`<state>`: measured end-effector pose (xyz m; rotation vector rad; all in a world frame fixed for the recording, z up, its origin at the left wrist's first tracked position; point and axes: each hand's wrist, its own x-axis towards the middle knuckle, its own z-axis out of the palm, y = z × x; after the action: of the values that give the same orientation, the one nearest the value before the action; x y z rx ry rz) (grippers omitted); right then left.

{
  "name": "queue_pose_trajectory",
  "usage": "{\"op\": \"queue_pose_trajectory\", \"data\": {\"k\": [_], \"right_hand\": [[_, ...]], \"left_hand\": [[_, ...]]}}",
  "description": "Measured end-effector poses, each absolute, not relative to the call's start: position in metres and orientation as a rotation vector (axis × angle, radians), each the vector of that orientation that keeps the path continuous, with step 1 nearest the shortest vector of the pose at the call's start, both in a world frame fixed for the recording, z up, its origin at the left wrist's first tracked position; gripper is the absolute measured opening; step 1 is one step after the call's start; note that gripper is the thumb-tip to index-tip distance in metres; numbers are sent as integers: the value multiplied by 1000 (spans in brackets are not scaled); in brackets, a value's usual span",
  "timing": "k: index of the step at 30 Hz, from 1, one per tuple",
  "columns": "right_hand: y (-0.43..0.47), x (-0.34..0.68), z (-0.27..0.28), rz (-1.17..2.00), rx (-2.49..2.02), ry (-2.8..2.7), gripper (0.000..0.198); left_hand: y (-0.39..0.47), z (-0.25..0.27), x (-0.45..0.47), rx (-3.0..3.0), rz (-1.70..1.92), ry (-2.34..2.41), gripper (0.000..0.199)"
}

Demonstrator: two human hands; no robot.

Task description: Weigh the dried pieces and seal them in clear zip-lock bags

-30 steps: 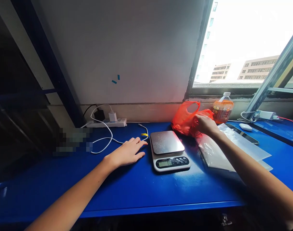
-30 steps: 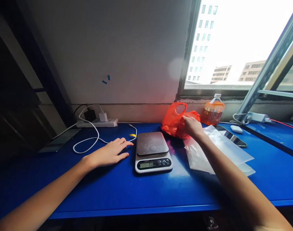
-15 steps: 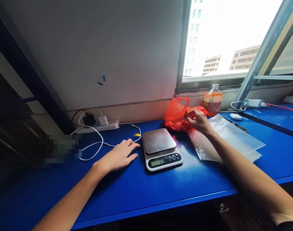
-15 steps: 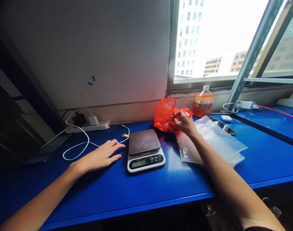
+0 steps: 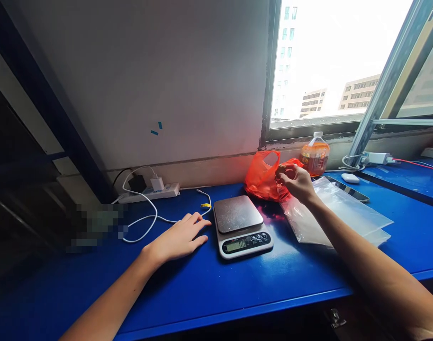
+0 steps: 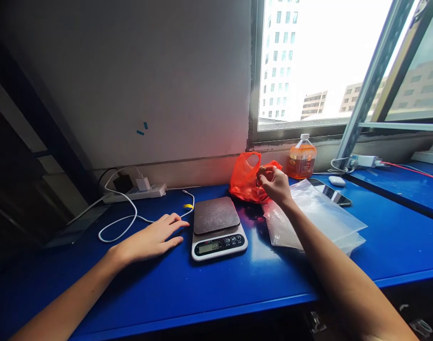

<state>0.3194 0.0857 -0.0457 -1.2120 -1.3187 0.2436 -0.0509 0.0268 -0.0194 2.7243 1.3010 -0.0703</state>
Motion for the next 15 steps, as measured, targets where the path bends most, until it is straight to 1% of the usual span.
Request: {"op": "queue_pose_trajectory", "data": {"k": [2, 5, 15], "right_hand": [[81, 314, -40, 359, -1131, -1282, 29], [72, 301, -31, 404, -1046, -1270, 33], [36, 265, -9, 499, -816, -1431, 29]], "left_hand": [[27, -20, -51, 2730, -66, 1296, 40], [27, -20, -51, 2729, -71, 1298, 40], [28, -21, -51, 2729, -58, 1285, 40]]}}
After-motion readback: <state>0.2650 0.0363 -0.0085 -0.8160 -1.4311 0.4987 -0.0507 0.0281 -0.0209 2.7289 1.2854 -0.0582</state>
